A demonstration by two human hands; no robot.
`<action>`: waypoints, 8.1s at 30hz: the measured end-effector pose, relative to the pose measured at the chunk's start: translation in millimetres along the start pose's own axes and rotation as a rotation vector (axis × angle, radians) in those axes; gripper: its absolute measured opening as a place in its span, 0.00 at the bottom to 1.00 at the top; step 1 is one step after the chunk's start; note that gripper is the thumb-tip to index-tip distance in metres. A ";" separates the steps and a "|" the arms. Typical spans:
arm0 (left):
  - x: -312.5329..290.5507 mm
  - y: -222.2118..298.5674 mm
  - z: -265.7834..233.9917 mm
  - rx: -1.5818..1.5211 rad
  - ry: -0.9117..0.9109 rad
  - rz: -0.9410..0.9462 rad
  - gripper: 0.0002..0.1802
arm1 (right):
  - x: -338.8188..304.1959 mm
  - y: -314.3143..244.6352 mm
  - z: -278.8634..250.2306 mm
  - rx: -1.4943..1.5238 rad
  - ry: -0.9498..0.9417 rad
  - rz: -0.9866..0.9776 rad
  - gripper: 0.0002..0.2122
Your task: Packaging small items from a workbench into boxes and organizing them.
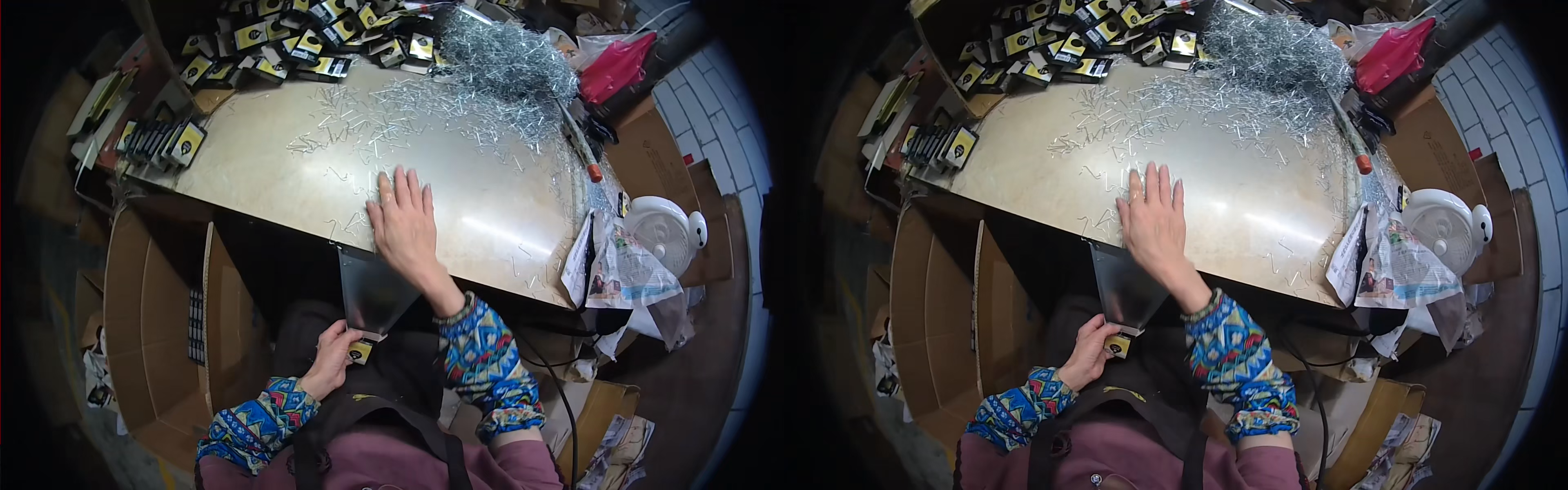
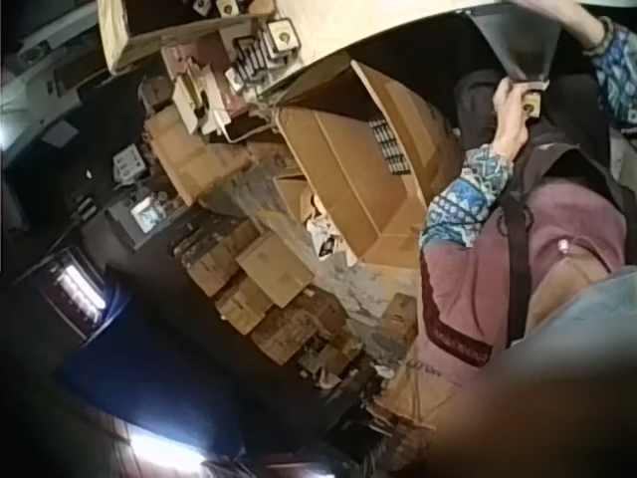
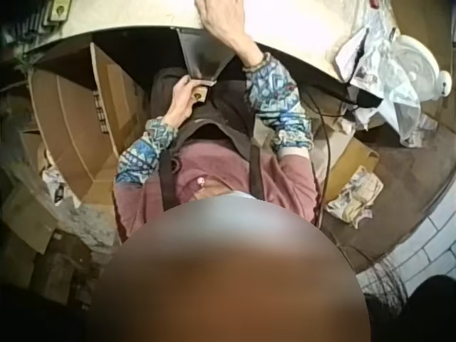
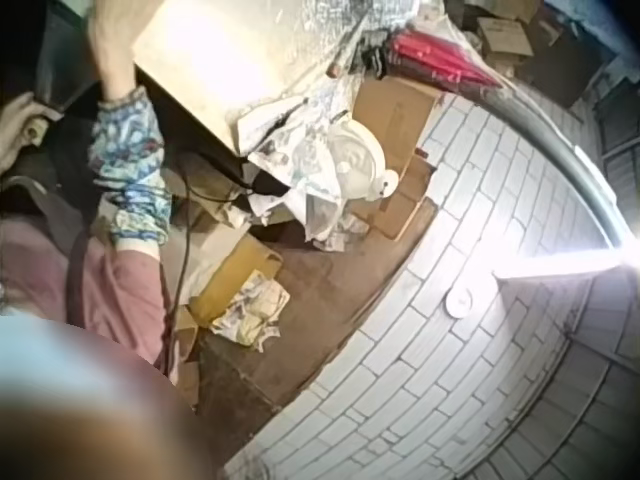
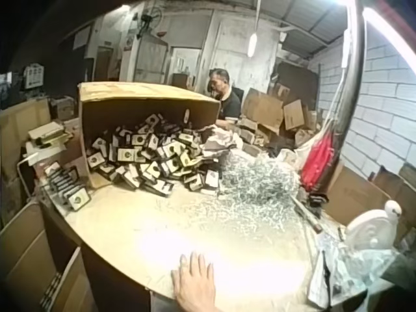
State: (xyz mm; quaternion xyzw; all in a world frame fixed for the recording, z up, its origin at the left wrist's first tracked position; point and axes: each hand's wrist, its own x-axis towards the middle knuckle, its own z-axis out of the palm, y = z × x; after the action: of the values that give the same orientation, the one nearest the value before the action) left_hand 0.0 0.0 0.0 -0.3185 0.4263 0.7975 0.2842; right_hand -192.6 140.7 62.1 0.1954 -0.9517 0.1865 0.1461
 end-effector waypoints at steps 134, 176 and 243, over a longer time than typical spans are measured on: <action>23.1 136.5 89.0 1.100 0.150 1.503 0.32 | -53.2 18.3 -65.4 0.620 0.421 0.164 0.14; -5.1 195.3 -15.9 -0.129 -0.015 0.330 0.19 | 47.4 124.8 -44.4 0.050 -0.077 -0.166 0.23; 16.4 -25.7 -53.2 1.025 0.103 0.597 0.15 | -194.6 6.3 -36.3 1.267 -0.208 0.784 0.12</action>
State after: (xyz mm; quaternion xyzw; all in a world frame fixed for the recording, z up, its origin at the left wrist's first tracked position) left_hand 22.4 -30.7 -48.2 -0.0453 0.8413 0.5190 0.1443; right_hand -16.4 222.8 24.1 -0.0946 -0.6710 0.7173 -0.1621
